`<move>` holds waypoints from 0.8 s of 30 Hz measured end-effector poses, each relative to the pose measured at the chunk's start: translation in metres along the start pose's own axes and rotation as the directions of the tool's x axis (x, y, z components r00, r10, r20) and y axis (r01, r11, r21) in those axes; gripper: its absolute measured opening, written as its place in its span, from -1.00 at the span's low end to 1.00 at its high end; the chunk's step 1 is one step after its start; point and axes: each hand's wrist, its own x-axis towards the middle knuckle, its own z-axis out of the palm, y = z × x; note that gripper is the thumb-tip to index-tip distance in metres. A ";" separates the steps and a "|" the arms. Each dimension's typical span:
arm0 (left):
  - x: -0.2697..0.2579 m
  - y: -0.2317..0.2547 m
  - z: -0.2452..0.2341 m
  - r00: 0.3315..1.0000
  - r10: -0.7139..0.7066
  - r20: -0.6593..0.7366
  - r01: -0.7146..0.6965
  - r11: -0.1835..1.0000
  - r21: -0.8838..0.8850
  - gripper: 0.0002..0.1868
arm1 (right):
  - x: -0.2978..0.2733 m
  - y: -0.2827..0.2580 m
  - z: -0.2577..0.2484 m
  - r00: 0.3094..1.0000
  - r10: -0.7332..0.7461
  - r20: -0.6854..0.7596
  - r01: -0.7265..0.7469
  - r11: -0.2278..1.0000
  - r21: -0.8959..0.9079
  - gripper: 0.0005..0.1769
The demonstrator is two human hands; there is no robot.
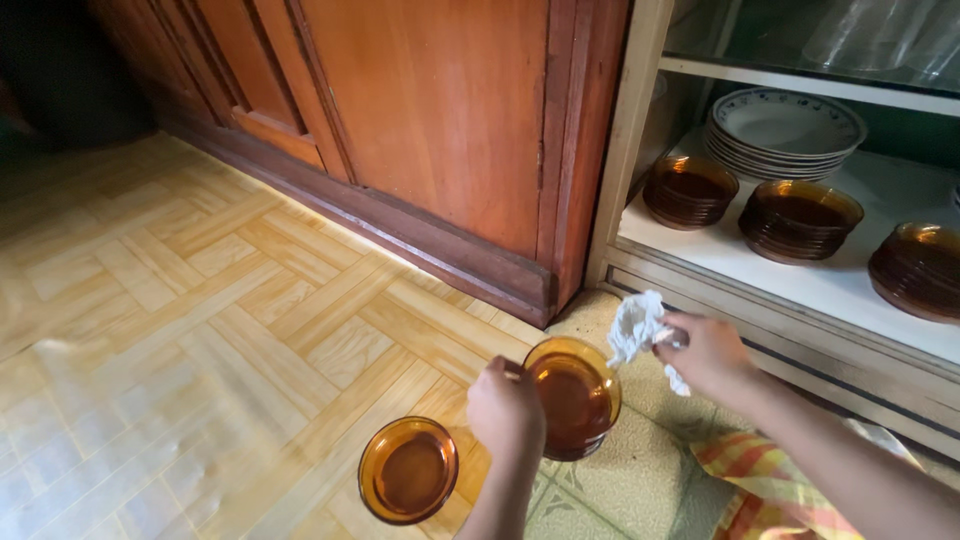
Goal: The person wipes glass bowls with a tissue, places them inside a glass cabinet, and slides the cabinet doors shut.
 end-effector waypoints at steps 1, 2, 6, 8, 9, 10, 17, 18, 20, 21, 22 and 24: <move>-0.001 0.003 0.003 0.998 0.038 -0.049 -0.038 0.999 0.010 -0.86 | -0.005 -0.005 -0.007 1.000 -0.014 -0.010 0.014 1.000 -0.016 -0.44; -0.001 0.007 0.006 0.998 0.038 -0.051 -0.038 0.999 0.010 -0.86 | -0.010 -0.011 -0.013 0.999 -0.027 -0.020 0.027 0.999 -0.032 -0.45; -0.004 0.032 0.011 0.993 0.090 -0.081 -0.101 0.984 -0.144 -0.84 | -0.036 -0.031 -0.049 0.901 -0.400 -0.168 0.387 0.916 -0.102 -0.41; -0.011 0.048 0.008 0.986 0.133 -0.100 -0.152 0.965 -0.214 -0.83 | -0.051 -0.040 -0.078 0.818 -0.572 -0.063 0.543 0.804 -0.243 -0.46; -0.015 0.058 0.004 0.986 0.157 -0.053 -0.165 0.949 -0.270 -0.81 | -0.058 -0.046 -0.089 0.815 -0.576 -0.066 0.546 0.802 -0.243 -0.46; -0.021 0.066 0.000 0.983 0.184 -0.006 -0.176 0.929 -0.325 -0.80 | -0.065 -0.051 -0.100 0.753 -0.658 0.011 0.643 0.732 -0.223 -0.45; -0.060 0.111 -0.023 0.955 0.285 -0.079 -0.287 0.824 -0.489 -0.80 | -0.092 -0.078 -0.097 0.875 -0.482 0.033 0.469 0.830 -0.301 -0.35; -0.065 0.116 -0.024 0.954 0.283 -0.099 -0.295 0.827 -0.479 -0.79 | -0.094 -0.078 -0.084 0.873 -0.487 0.034 0.474 0.828 -0.298 -0.35; -0.069 0.121 -0.026 0.953 0.281 -0.113 -0.301 0.832 -0.466 -0.78 | -0.096 -0.070 -0.056 0.619 -0.753 -0.222 0.650 0.650 -0.394 -0.29; -0.066 0.120 -0.030 0.983 0.179 -0.033 -0.170 0.835 -0.524 -0.79 | -0.095 -0.063 -0.045 0.620 -0.753 -0.221 0.651 0.651 -0.392 -0.29; -0.064 0.117 -0.034 0.995 0.078 0.054 -0.034 0.822 -0.569 -0.78 | -0.093 -0.057 -0.037 0.661 -0.732 -0.166 0.684 0.678 -0.270 -0.41; -0.056 0.107 -0.044 0.996 0.085 0.005 -0.068 0.834 -0.548 -0.79 | -0.086 -0.041 -0.041 0.692 -0.715 -0.103 0.700 0.699 -0.146 -0.51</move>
